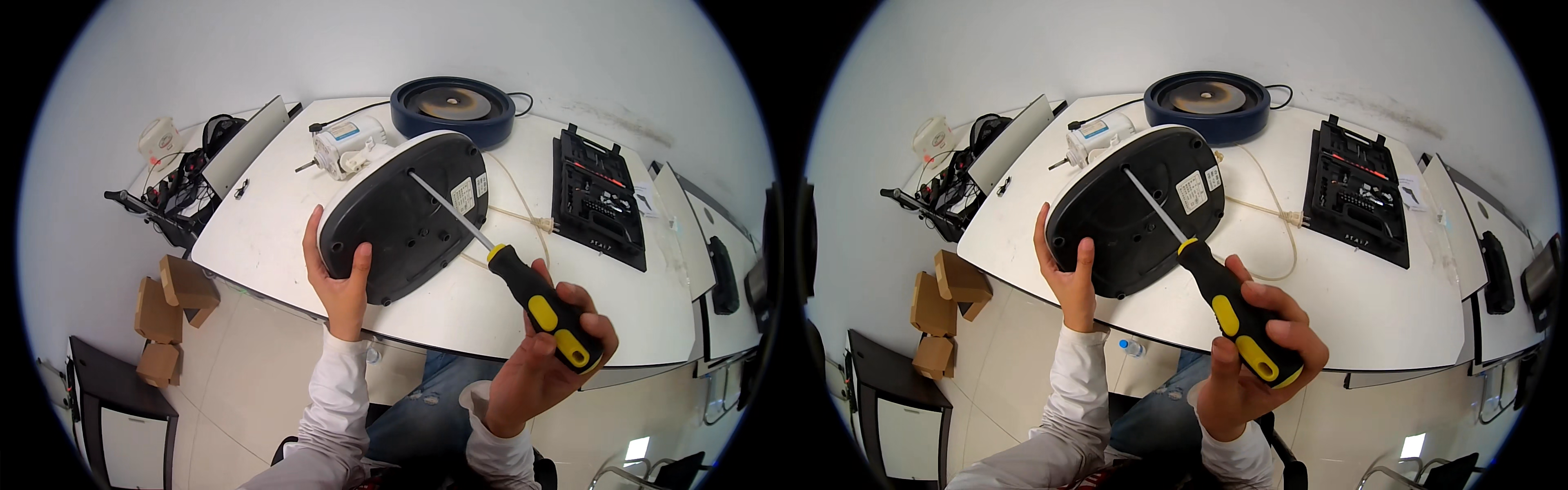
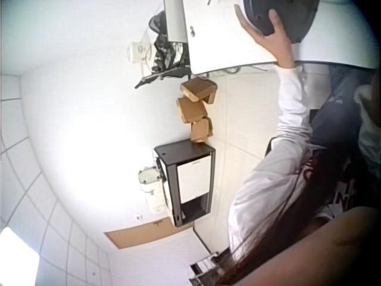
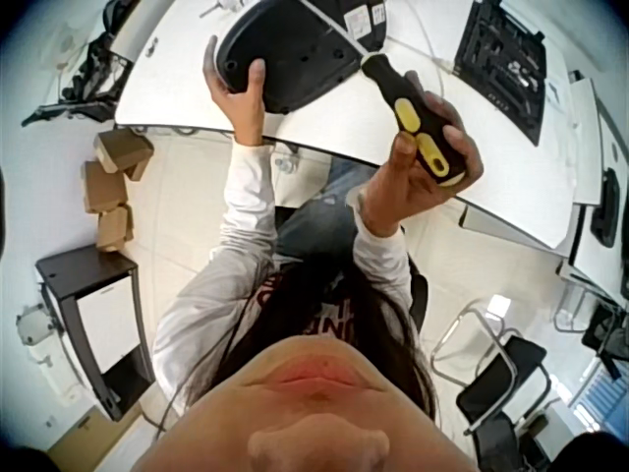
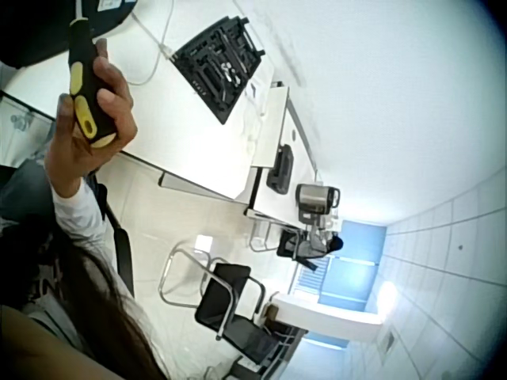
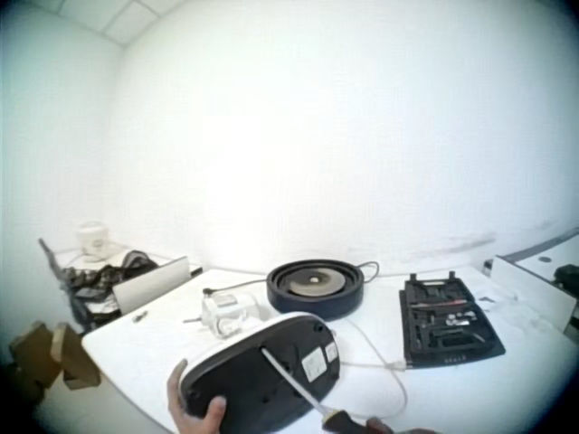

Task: The person uses a screwdriver to remove screws from the base of a standing fan. They repeatedly insert the screwdriver into screw holes, turn it to loosen screws, and place the removed screws into a nearby toolkit. The fan base is flipped and repositioned several times during the process.

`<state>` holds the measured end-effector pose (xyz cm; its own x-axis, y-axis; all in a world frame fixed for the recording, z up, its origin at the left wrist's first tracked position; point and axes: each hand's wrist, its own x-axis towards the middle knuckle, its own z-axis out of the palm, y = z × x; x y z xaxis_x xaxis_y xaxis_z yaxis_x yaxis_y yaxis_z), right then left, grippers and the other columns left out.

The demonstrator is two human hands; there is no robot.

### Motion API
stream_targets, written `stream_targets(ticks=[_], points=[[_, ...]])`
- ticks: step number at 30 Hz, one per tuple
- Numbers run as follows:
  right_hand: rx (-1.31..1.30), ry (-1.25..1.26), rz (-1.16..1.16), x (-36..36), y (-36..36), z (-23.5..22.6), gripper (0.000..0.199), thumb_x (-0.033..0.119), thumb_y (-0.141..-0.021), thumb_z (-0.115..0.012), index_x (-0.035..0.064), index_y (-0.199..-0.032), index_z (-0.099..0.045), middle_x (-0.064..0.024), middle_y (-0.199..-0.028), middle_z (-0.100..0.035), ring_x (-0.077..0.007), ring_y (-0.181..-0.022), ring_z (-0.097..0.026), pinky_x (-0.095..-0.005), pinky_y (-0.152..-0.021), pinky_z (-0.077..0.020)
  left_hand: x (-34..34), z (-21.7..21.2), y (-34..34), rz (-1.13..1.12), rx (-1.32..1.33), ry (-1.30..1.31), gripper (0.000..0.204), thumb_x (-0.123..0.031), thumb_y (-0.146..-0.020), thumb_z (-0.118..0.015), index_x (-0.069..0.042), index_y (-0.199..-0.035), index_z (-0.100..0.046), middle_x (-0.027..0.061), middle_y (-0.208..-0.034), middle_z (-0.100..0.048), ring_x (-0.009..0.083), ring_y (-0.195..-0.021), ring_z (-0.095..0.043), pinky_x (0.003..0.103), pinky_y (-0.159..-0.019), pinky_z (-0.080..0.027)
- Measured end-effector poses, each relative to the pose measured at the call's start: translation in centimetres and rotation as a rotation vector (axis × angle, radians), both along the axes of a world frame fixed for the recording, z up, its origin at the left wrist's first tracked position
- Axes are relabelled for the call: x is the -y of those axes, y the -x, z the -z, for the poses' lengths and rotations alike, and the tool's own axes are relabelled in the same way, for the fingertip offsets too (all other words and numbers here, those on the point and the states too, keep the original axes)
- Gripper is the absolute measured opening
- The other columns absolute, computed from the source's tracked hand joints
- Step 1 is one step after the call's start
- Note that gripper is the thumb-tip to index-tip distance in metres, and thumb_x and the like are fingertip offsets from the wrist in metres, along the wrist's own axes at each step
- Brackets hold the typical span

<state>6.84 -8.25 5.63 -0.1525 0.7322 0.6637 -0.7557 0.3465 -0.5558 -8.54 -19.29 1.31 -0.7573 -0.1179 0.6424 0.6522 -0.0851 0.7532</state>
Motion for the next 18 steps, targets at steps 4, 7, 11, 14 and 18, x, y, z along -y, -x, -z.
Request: stream_targets(ticks=[4, 7, 11, 14, 18], points=[[0.091, -0.051, 0.000, -0.3, -0.5, -1.9, 0.043, 0.015, -0.080, -0.069, 0.0115, -0.109, -0.037, -0.0180, -0.107, -0.055, -0.0283, -0.106, -0.057, -0.0587, -0.092, -0.0460, -0.1, -0.4, -0.5, 0.035, 0.029, -0.027, 0.076, -0.038, -0.075, -0.075, -0.006, -0.135, -0.040, 0.0101, -0.131, -0.046, 0.0206, -0.115, -0.048, 0.031, -0.099, -0.036], [0.069, -0.085, 0.042, -0.4, -0.3, -2.2, 0.047, 0.017, -0.075, -0.075, 0.0104, -0.107, -0.042, -0.0188, -0.106, -0.054, -0.0298, -0.101, -0.059, -0.0492, -0.087, -0.0524, -0.2, -0.2, -0.2, 0.029, 0.024, -0.037, 0.076, -0.038, -0.075, -0.075, -0.006, -0.135, -0.040, 0.0104, -0.131, -0.046, 0.0206, -0.115, -0.048, 0.031, -0.100, -0.036], [0.249, -0.258, 0.185, -0.9, -2.0, -1.6, 0.050, 0.014, -0.068, -0.082, 0.0091, -0.106, -0.049, -0.0190, -0.105, -0.055, -0.0309, -0.096, -0.062, -0.0364, -0.079, -0.0571, 0.0, -0.1, -0.2, 0.020, 0.019, -0.020, 0.076, -0.037, -0.075, -0.075, -0.005, -0.135, -0.040, 0.0106, -0.131, -0.046, 0.0210, -0.116, -0.048, 0.031, -0.100, -0.035], [0.347, -0.392, 0.250, -1.0, -2.9, -2.7, 0.051, 0.008, -0.065, -0.082, 0.0088, -0.105, -0.052, -0.0189, -0.104, -0.057, -0.0307, -0.094, -0.063, -0.0323, -0.077, -0.0577, -0.1, -0.5, -0.4, 0.033, 0.039, -0.013, 0.076, -0.036, -0.075, -0.075, -0.005, -0.135, -0.040, 0.0108, -0.132, -0.045, 0.0215, -0.117, -0.048, 0.031, -0.101, -0.034], [0.274, -0.464, 0.149, -0.9, -2.8, -2.7, 0.052, -0.003, -0.068, -0.077, 0.0042, -0.110, -0.047, -0.0239, -0.109, -0.058, -0.0322, -0.093, -0.064, -0.0373, -0.081, -0.0560, -0.1, -0.6, -0.7, 0.058, 0.058, -0.025, 0.076, -0.036, -0.075, -0.075, -0.006, -0.135, -0.040, 0.0106, -0.133, -0.045, 0.0218, -0.118, -0.047, 0.031, -0.102, -0.034]])
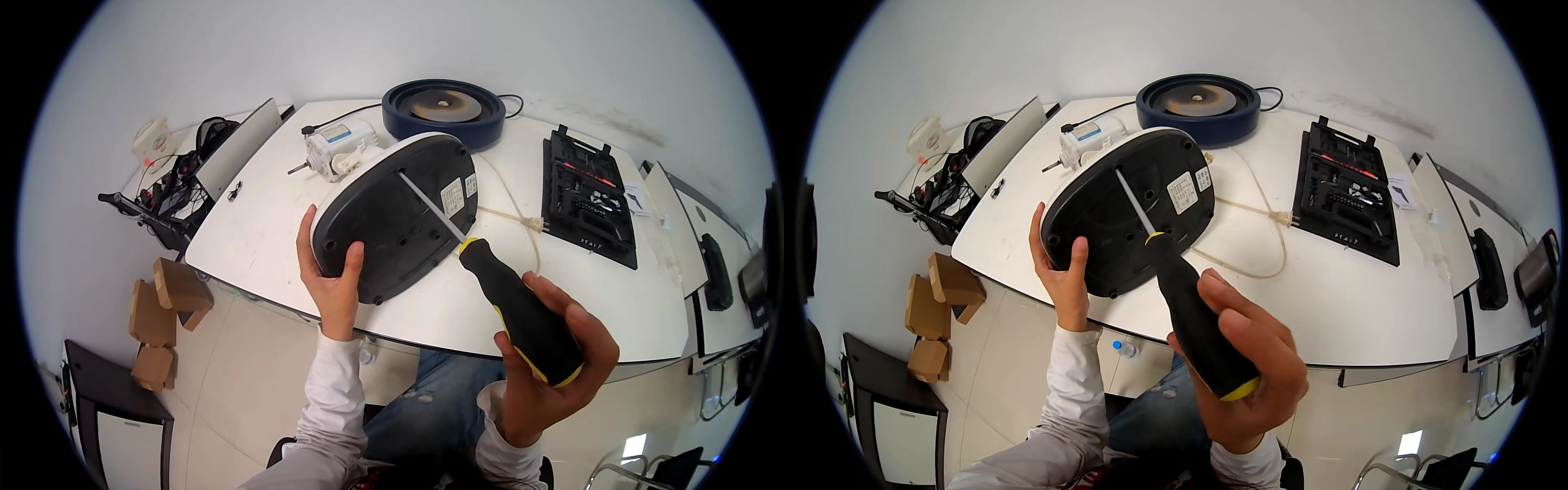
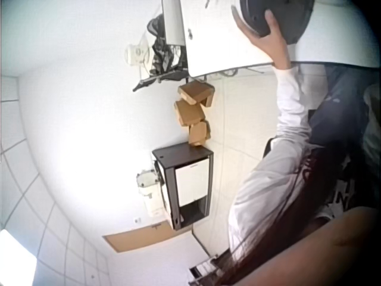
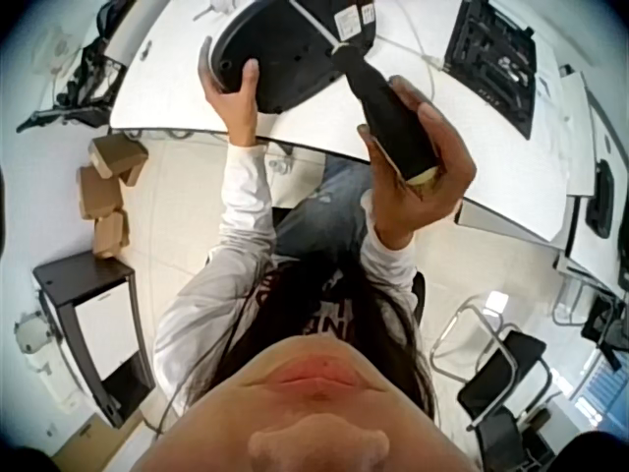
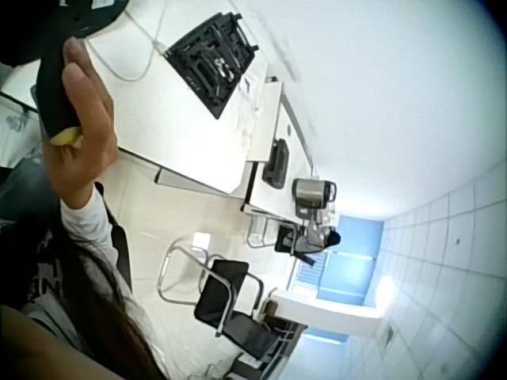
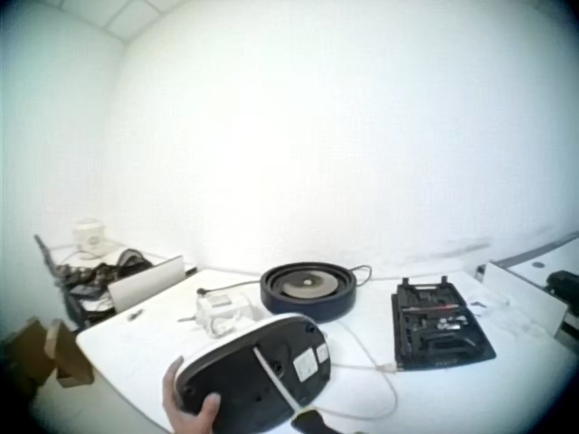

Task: The person uses a screwdriver to remove screws from the base of a standing fan. They repeatedly insert the screwdriver into screw holes, turn it to loosen screws, and place the removed screws into a nearby toolkit. The fan base is flipped and repositioned several times during the process.

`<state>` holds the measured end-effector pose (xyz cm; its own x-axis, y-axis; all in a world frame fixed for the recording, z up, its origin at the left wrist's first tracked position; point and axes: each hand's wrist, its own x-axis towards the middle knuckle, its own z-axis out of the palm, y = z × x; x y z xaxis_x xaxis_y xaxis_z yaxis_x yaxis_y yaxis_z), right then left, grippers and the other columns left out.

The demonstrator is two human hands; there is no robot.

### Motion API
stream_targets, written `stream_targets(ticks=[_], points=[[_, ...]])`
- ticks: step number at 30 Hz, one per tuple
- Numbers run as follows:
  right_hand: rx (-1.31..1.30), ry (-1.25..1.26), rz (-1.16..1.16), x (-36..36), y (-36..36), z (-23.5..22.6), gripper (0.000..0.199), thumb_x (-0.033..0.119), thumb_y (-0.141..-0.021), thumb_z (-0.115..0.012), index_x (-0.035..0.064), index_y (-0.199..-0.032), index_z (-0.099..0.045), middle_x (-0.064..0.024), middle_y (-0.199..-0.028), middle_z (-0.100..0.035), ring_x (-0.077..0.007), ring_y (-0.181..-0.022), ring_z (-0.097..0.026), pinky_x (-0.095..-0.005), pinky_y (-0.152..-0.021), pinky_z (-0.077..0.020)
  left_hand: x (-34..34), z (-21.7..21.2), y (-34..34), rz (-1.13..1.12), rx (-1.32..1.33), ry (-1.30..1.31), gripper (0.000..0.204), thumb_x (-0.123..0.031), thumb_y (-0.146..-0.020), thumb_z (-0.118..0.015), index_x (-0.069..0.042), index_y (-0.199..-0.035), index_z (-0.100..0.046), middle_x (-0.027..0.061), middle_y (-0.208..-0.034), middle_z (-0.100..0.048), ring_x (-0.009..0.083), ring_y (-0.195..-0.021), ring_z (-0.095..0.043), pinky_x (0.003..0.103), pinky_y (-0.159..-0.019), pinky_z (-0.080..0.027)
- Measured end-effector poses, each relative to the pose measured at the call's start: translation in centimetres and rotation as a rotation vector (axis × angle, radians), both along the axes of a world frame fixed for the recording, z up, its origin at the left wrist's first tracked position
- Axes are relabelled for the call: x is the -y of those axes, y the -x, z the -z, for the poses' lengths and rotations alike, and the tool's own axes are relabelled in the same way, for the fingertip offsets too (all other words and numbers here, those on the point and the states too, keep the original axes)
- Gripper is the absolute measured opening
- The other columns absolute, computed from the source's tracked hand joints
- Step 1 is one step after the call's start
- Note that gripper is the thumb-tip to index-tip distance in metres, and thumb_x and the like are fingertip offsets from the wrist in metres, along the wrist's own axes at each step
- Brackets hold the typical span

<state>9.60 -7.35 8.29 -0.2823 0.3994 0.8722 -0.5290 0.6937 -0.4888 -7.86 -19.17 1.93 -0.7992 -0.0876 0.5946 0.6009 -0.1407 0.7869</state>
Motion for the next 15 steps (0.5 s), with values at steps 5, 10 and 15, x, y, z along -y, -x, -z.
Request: stream_targets(ticks=[5, 10, 15], points=[[0.100, 0.088, -0.012, -0.1, 0.3, 0.2, 0.045, -0.001, -0.083, -0.058, 0.0088, -0.112, -0.026, -0.0346, -0.126, -0.040, -0.0374, -0.110, -0.052, -0.0388, -0.088, -0.0496, 0.0, 0.0, -0.1, 0.003, -0.007, -0.014, 0.074, -0.035, -0.075, -0.075, -0.006, -0.135, -0.040, 0.0102, -0.132, -0.045, 0.0215, -0.118, -0.047, 0.031, -0.102, -0.034], [0.223, -0.012, 0.104, 0.0, -1.5, -0.6, 0.047, 0.006, -0.082, -0.066, 0.0063, -0.116, -0.034, -0.0240, -0.110, -0.048, -0.0334, -0.102, -0.054, -0.0337, -0.080, -0.0503, 0.1, 0.3, 0.2, 0.003, -0.026, -0.016, 0.073, -0.032, -0.076, -0.075, -0.006, -0.135, -0.040, 0.0102, -0.132, -0.045, 0.0213, -0.117, -0.047, 0.031, -0.101, -0.034], [0.184, 0.034, 0.042, 0.2, -1.2, -1.1, 0.038, 0.000, -0.079, -0.066, 0.0036, -0.110, -0.044, -0.0244, -0.111, -0.050, -0.0342, -0.100, -0.055, -0.0344, -0.079, -0.0504, 0.1, -0.1, 0.0, 0.034, -0.017, -0.029, 0.072, -0.030, -0.076, -0.075, -0.007, -0.135, -0.041, 0.0103, -0.131, -0.046, 0.0213, -0.116, -0.047, 0.031, -0.101, -0.034]])
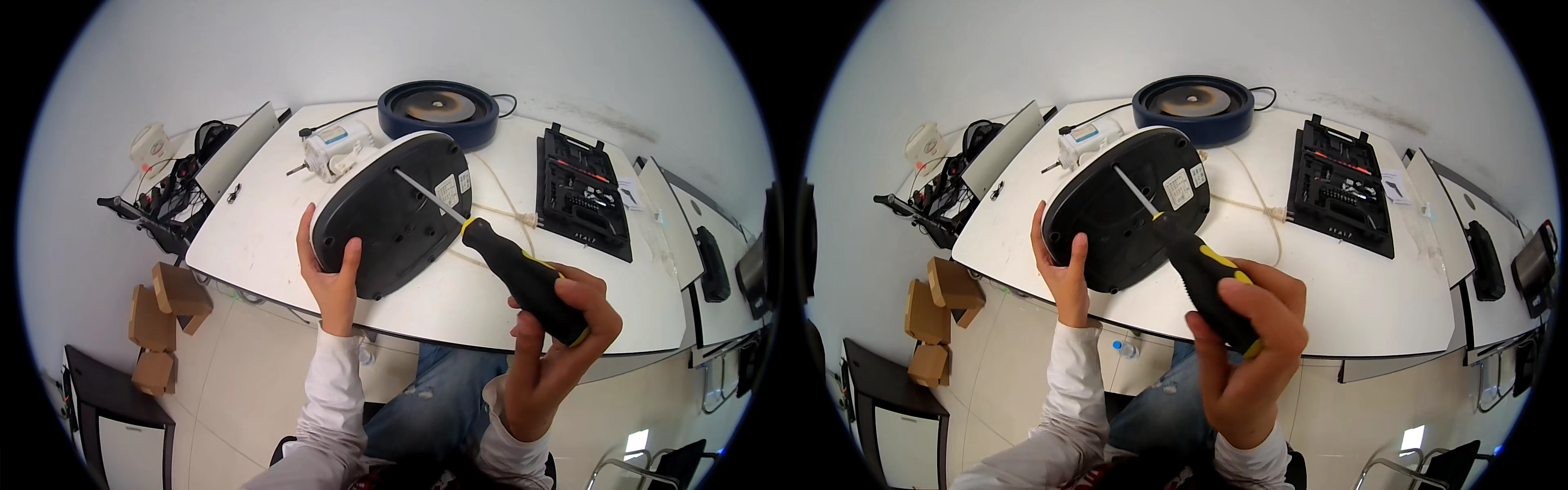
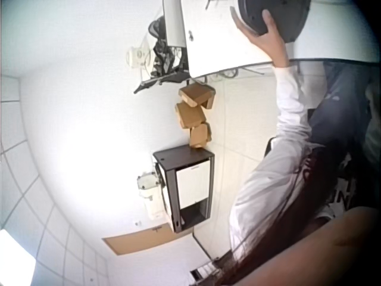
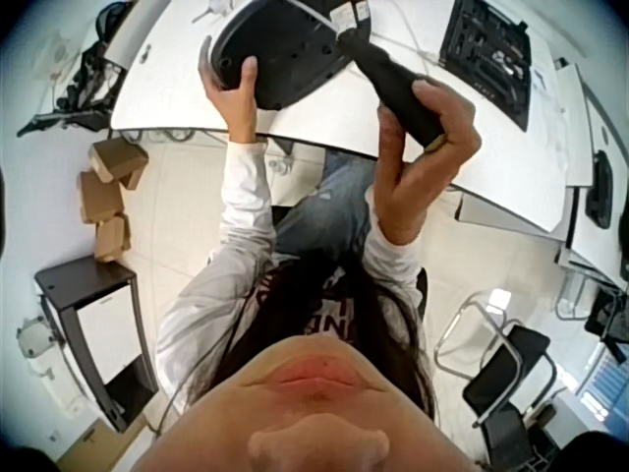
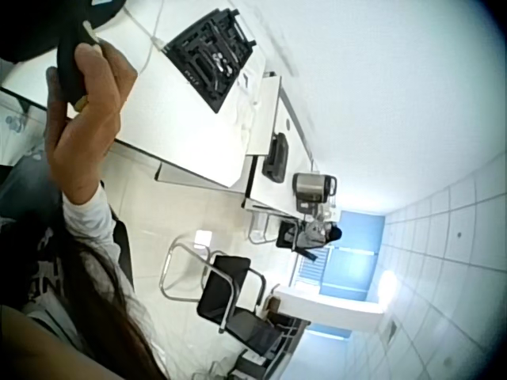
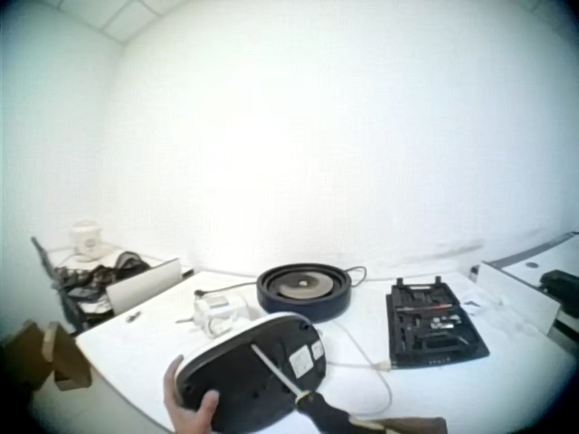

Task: The person uses a screwdriver to remove screws from the base of a standing fan. They repeatedly insert the screwdriver into screw holes, turn it to loosen screws, and place the removed screws into a nearby toolkit. The fan base is flipped and repositioned several times during the process.

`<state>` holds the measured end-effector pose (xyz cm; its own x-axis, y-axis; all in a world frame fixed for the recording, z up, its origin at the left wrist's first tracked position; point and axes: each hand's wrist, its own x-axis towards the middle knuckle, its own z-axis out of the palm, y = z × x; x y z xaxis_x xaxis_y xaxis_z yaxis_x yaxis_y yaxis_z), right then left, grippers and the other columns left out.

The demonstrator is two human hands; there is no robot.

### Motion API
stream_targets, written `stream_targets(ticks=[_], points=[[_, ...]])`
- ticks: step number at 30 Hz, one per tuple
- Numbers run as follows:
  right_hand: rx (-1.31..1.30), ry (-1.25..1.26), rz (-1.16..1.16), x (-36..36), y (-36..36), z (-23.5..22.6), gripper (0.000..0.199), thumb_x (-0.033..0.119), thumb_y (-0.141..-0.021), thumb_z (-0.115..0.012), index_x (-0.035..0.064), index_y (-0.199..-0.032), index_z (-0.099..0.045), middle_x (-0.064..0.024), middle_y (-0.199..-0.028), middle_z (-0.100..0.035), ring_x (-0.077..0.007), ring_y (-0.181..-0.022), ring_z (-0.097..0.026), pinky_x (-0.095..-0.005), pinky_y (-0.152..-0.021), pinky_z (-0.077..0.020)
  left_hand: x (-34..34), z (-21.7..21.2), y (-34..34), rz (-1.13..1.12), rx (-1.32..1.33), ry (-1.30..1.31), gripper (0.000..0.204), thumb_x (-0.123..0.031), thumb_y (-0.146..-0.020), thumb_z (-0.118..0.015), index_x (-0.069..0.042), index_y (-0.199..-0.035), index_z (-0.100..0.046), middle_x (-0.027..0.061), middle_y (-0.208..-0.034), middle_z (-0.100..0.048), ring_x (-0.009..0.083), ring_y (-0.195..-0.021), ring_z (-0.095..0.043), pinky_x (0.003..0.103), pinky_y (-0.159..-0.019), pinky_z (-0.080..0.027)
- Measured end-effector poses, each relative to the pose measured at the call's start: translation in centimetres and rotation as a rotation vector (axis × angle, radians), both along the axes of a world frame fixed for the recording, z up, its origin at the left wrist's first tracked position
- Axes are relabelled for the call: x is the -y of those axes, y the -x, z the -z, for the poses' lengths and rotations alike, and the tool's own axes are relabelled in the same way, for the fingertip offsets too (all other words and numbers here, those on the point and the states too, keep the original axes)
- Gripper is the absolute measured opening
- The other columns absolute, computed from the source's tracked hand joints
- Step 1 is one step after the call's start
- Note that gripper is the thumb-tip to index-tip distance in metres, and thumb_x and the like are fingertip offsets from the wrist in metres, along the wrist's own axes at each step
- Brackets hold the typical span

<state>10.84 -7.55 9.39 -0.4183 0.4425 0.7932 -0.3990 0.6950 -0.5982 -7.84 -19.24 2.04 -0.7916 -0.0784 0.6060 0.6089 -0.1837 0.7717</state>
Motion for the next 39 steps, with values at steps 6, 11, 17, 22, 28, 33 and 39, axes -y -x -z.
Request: stream_targets(ticks=[6, 11, 17, 22, 28, 33, 39], points=[[0.051, -0.174, 0.001, 0.4, -0.3, -1.0, 0.031, -0.004, -0.078, -0.064, 0.0020, -0.104, -0.048, -0.0290, -0.114, -0.050, -0.0367, -0.100, -0.057, -0.0356, -0.079, -0.0513, -0.1, -0.3, 0.0, 0.005, -0.009, 0.027, 0.070, -0.028, -0.077, -0.074, -0.007, -0.135, -0.041, 0.0105, -0.130, -0.046, 0.0216, -0.116, -0.048, 0.031, -0.100, -0.035], [-0.033, -0.045, -0.050, 0.4, 0.2, -0.6, 0.044, -0.005, -0.075, -0.068, 0.0003, -0.111, -0.042, -0.0283, -0.109, -0.053, -0.0368, -0.096, -0.060, -0.0348, -0.076, -0.0528, 0.0, 0.2, 0.3, -0.019, -0.044, 0.032, 0.068, -0.024, -0.078, -0.073, -0.005, -0.134, -0.040, 0.0107, -0.130, -0.046, 0.0213, -0.114, -0.049, 0.031, -0.098, -0.037], [-0.275, -0.143, 0.033, -0.4, 2.6, 0.8, 0.047, -0.009, -0.073, -0.067, -0.0023, -0.111, -0.040, -0.0285, -0.106, -0.055, -0.0371, -0.097, -0.060, -0.0368, -0.078, -0.0534, -0.3, 0.4, 0.4, 0.009, -0.044, -0.003, 0.065, -0.015, -0.079, -0.071, -0.005, -0.134, -0.040, 0.0107, -0.131, -0.045, 0.0216, -0.112, -0.049, 0.031, -0.097, -0.038], [-0.151, -0.215, 0.062, -0.2, 2.0, 0.4, 0.046, -0.010, -0.076, -0.059, 0.0015, -0.112, -0.033, -0.0309, -0.111, -0.052, -0.0333, -0.098, -0.060, -0.0351, -0.082, -0.0555, -0.4, 0.4, 0.3, 0.007, -0.045, -0.010, 0.067, -0.018, -0.079, -0.072, -0.007, -0.136, -0.038, 0.0113, -0.129, -0.045, 0.0228, -0.112, -0.050, 0.033, -0.098, -0.038], [-0.131, -0.183, 0.111, -0.1, 1.8, 0.3, 0.047, -0.010, -0.073, -0.063, -0.0021, -0.110, -0.036, -0.0309, -0.105, -0.055, -0.0316, -0.095, -0.061, -0.0318, -0.075, -0.0563, -0.5, 0.3, -0.1, -0.024, -0.044, 0.036, 0.070, -0.024, -0.080, -0.072, -0.009, -0.137, -0.035, 0.0121, -0.129, -0.045, 0.0235, -0.113, -0.050, 0.033, -0.096, -0.041], [-0.135, -0.191, 0.061, -1.0, 1.6, -0.1, 0.050, -0.004, -0.069, -0.069, -0.0043, -0.111, -0.042, -0.0316, -0.109, -0.054, -0.0308, -0.094, -0.061, -0.0308, -0.077, -0.0550, -1.0, -0.1, -0.9, -0.035, -0.021, 0.042, 0.072, -0.026, -0.080, -0.073, -0.009, -0.138, -0.034, 0.0113, -0.129, -0.045, 0.0235, -0.115, -0.048, 0.033, -0.098, -0.041], [-0.024, -0.116, 0.105, -1.5, -0.2, 0.6, 0.048, 0.022, -0.066, -0.081, 0.0033, -0.103, -0.059, -0.0209, -0.106, -0.051, -0.0254, -0.096, -0.053, -0.0351, -0.081, -0.0488, -0.5, 0.5, -0.2, 0.014, 0.003, -0.042, 0.076, -0.026, -0.079, -0.074, -0.008, -0.139, -0.032, 0.0109, -0.130, -0.044, 0.0232, -0.117, -0.046, 0.034, -0.100, -0.039]])
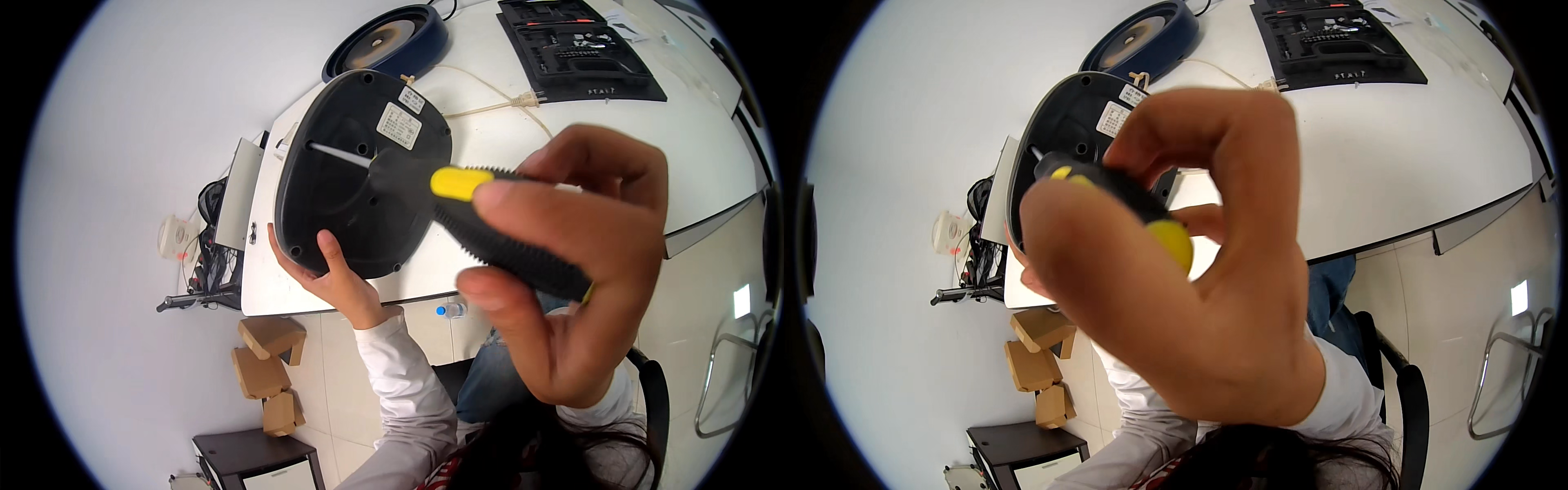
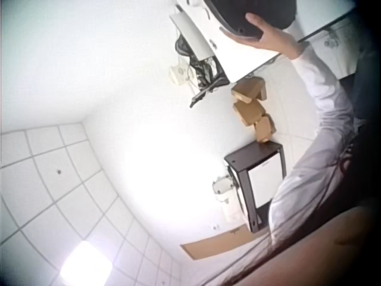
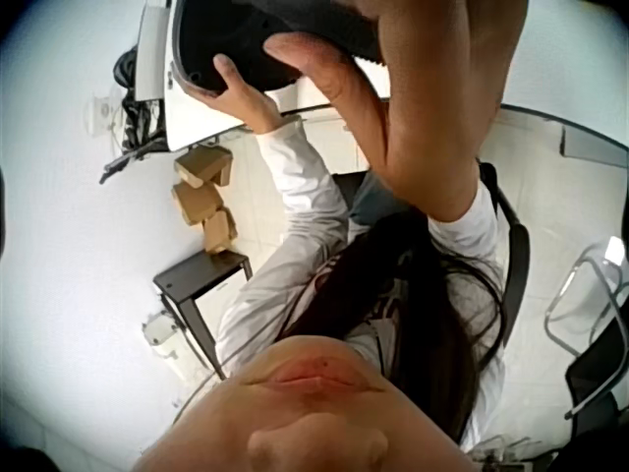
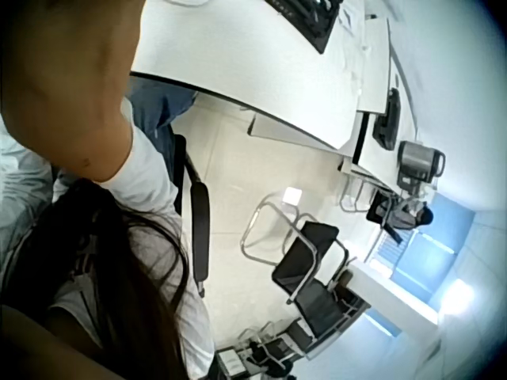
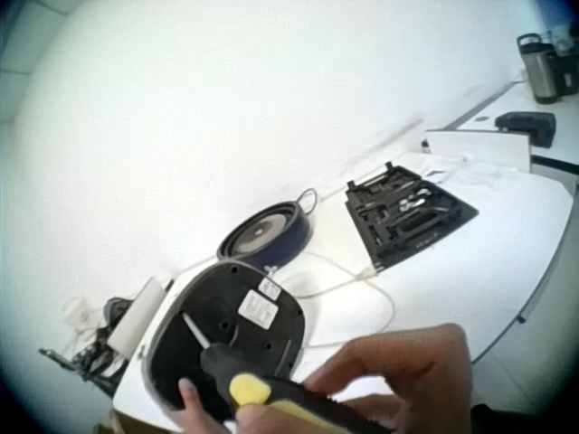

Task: The person uses a screwdriver to remove screws from the base of a standing fan. They repeatedly insert the screwdriver into screw holes, turn it to loosen screws, and place the removed screws into a nearby toolkit. The fan base is flipped and repositioned several times during the process.

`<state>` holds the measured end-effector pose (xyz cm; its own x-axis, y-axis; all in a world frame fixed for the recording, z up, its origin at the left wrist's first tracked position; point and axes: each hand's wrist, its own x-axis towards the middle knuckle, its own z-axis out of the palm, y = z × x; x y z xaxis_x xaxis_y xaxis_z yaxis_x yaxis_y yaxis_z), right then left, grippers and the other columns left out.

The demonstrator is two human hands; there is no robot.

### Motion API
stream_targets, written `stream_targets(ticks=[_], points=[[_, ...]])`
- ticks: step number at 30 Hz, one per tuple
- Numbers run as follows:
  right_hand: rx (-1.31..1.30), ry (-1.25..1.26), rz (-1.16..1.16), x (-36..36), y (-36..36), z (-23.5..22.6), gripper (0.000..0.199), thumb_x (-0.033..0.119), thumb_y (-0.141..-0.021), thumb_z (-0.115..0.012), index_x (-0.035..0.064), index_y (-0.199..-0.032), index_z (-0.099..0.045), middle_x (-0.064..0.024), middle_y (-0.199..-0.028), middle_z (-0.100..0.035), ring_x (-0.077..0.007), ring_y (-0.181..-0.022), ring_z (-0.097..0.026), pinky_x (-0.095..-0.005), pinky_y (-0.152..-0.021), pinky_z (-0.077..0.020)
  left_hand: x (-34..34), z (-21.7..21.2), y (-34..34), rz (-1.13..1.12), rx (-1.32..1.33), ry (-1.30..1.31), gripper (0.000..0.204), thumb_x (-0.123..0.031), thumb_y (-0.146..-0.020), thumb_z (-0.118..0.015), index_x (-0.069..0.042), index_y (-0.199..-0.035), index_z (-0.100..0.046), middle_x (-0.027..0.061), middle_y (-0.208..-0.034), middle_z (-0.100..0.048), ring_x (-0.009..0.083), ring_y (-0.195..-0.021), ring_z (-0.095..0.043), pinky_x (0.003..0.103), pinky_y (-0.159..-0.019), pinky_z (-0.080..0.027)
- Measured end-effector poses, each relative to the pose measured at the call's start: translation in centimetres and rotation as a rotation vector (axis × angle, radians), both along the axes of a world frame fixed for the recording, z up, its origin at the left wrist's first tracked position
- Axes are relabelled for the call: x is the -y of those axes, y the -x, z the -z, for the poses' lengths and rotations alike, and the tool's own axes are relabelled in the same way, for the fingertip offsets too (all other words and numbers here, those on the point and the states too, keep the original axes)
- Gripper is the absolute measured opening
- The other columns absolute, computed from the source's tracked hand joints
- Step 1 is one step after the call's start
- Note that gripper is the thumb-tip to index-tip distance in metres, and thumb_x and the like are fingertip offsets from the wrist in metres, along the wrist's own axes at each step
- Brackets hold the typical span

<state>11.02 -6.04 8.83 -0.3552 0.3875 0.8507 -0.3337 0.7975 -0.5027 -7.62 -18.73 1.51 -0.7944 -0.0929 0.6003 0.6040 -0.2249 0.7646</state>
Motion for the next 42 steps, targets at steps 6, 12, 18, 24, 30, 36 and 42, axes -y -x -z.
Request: stream_targets(ticks=[6, 12, 18, 24, 30, 36, 42], points=[[-0.280, 0.081, -0.249, 0.7, 1.6, 0.9, 0.058, 0.008, -0.059, -0.086, 0.0055, -0.105, -0.051, -0.0176, -0.106, -0.052, -0.0216, -0.090, -0.060, -0.0246, -0.070, -0.0573, 0.2, 0.3, 0.2, 0.026, -0.010, -0.038, 0.075, -0.025, -0.079, -0.074, -0.008, -0.139, -0.032, 0.0120, -0.132, -0.043, 0.0239, -0.116, -0.047, 0.034, -0.100, -0.039], [-0.265, 0.111, -0.381, 0.2, 1.1, 1.9, 0.072, 0.003, -0.061, -0.083, 0.0069, -0.116, -0.038, -0.0223, -0.114, -0.048, -0.0287, -0.102, -0.060, -0.0326, -0.080, -0.0578, 0.0, 0.0, 0.1, 0.027, -0.021, -0.025, 0.074, -0.027, -0.080, -0.072, -0.008, -0.139, -0.031, 0.0123, -0.132, -0.043, 0.0247, -0.118, -0.046, 0.035, -0.102, -0.038], [-0.263, 0.205, -0.392, 1.1, 1.3, 2.6, 0.070, 0.001, -0.064, -0.081, 0.0109, -0.117, -0.037, -0.0238, -0.116, -0.047, -0.0300, -0.103, -0.059, -0.0403, -0.080, -0.0578, 0.4, 0.2, 0.2, 0.029, -0.019, -0.053, 0.072, -0.025, -0.082, -0.071, -0.008, -0.139, -0.030, 0.0121, -0.133, -0.042, 0.0249, -0.118, -0.046, 0.035, -0.101, -0.039], [-0.154, 0.517, -0.475, 3.3, -0.6, 0.8, 0.063, -0.005, -0.069, -0.073, 0.0197, -0.117, -0.041, -0.0198, -0.115, -0.048, -0.0321, -0.100, -0.060, -0.0431, -0.084, -0.0564, 0.9, 1.2, 1.7, -0.246, -0.190, 0.233, 0.075, -0.032, -0.082, -0.070, -0.004, -0.138, -0.029, 0.0127, -0.132, -0.043, 0.0247, -0.119, -0.045, 0.033, -0.100, -0.039], [-0.144, 0.552, -0.490, 3.1, -0.4, 1.3, 0.064, -0.005, -0.069, -0.073, 0.0214, -0.118, -0.041, -0.0186, -0.115, -0.048, -0.0321, -0.096, -0.062, -0.0412, -0.081, -0.0577, 1.5, 1.5, 2.3, -0.227, -0.195, 0.192, 0.074, -0.034, -0.083, -0.068, -0.004, -0.138, -0.029, 0.0124, -0.132, -0.043, 0.0244, -0.119, -0.045, 0.033, -0.101, -0.038], [-0.329, 0.434, -0.498, 1.3, 1.9, 4.2, 0.072, -0.004, -0.065, -0.077, 0.0177, -0.120, -0.038, -0.0210, -0.115, -0.046, -0.0314, -0.094, -0.063, -0.0385, -0.075, -0.0603, -0.7, 0.7, -0.2, -0.021, -0.042, -0.053, 0.072, -0.037, -0.085, -0.064, -0.003, -0.138, -0.030, 0.0117, -0.133, -0.043, 0.0243, -0.119, -0.045, 0.034, -0.101, -0.038], [-0.128, 0.430, -0.480, 1.5, -0.3, 3.1, 0.072, 0.001, -0.064, -0.080, 0.0204, -0.120, -0.039, -0.0179, -0.115, -0.045, -0.0288, -0.094, -0.063, -0.0325, -0.072, -0.0608, 0.9, 1.8, 1.3, -0.185, -0.136, 0.125, 0.073, -0.037, -0.085, -0.065, -0.004, -0.139, -0.029, 0.0113, -0.135, -0.041, 0.0243, -0.122, -0.042, 0.034, -0.103, -0.034]])
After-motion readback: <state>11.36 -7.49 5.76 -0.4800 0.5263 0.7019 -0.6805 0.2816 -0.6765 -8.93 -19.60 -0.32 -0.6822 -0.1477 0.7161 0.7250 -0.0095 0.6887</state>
